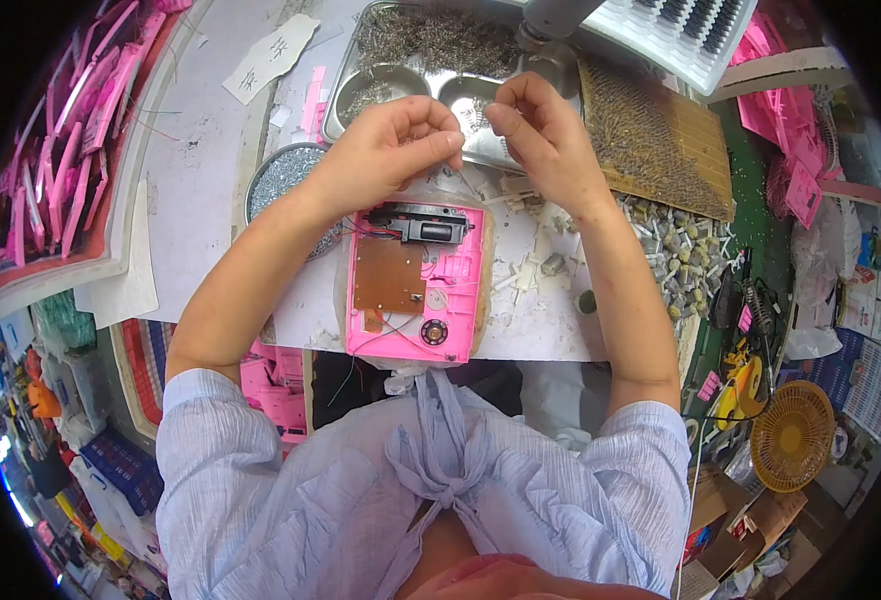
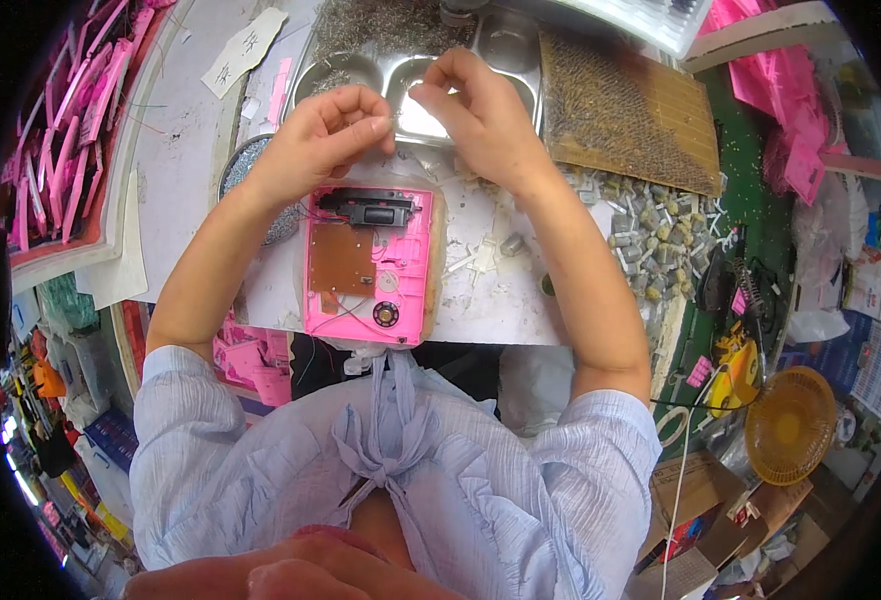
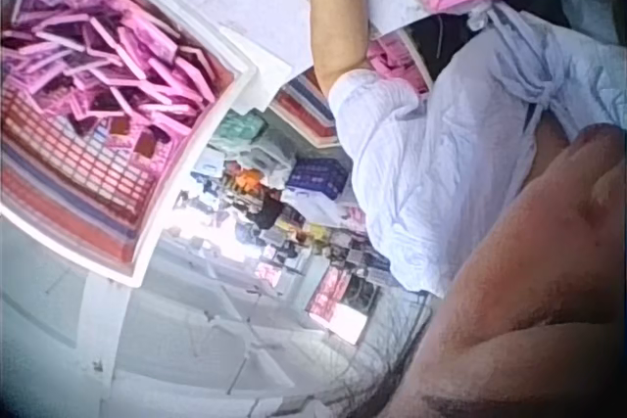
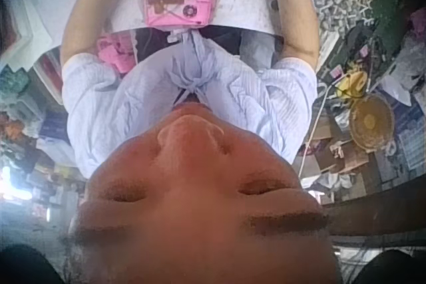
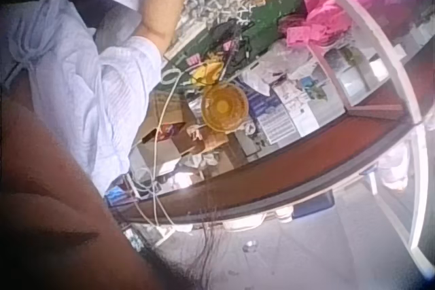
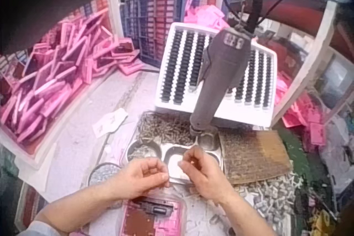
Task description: The recorder is assembling a pink toy electronic device by soldering components and using an electric screwdriver to attach panels.
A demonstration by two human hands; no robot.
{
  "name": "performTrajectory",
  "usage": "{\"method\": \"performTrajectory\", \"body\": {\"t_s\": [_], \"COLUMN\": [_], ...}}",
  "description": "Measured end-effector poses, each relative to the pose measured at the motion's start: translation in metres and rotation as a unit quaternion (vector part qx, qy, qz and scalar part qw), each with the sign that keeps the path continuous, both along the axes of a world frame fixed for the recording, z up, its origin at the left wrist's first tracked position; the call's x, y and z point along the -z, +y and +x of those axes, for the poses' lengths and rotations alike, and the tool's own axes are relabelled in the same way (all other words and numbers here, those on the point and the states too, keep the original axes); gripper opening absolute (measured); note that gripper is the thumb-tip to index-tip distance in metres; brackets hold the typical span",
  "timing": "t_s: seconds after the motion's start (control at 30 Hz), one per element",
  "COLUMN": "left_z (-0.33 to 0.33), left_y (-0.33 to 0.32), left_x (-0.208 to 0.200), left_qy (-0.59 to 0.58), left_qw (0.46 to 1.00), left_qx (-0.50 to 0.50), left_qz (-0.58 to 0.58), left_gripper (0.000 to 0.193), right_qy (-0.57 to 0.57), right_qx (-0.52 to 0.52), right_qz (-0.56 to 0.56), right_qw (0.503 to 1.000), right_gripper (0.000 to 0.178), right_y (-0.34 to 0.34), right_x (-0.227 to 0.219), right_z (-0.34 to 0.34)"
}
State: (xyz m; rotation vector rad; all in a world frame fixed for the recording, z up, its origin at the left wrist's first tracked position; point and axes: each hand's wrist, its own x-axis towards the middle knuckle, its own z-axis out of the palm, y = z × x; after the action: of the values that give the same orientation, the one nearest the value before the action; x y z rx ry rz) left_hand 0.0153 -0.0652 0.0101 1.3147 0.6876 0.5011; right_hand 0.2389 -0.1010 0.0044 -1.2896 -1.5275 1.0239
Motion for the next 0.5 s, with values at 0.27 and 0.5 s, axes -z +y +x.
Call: {"method": "performTrajectory", "body": {"t_s": [0.27,0.5], "left_z": [0.009,0.020], "left_y": [0.018,0.022], "left_x": [0.022,0.011], "left_qy": [0.104,0.192], "left_qw": [0.933,0.917], "left_qx": [-0.097,-0.074], "left_qz": [0.332,0.341], "left_gripper": [0.017,0.022], "right_qy": [-0.016,-0.070], "right_qx": [0.006,0.012], "right_qz": [0.081,0.039], "right_qw": [0.997,0.997], "right_gripper": [0.022,0.019], "right_y": [-0.003,-0.007], "right_x": [0.012,0.010], "right_z": [0.003,0.015]}}
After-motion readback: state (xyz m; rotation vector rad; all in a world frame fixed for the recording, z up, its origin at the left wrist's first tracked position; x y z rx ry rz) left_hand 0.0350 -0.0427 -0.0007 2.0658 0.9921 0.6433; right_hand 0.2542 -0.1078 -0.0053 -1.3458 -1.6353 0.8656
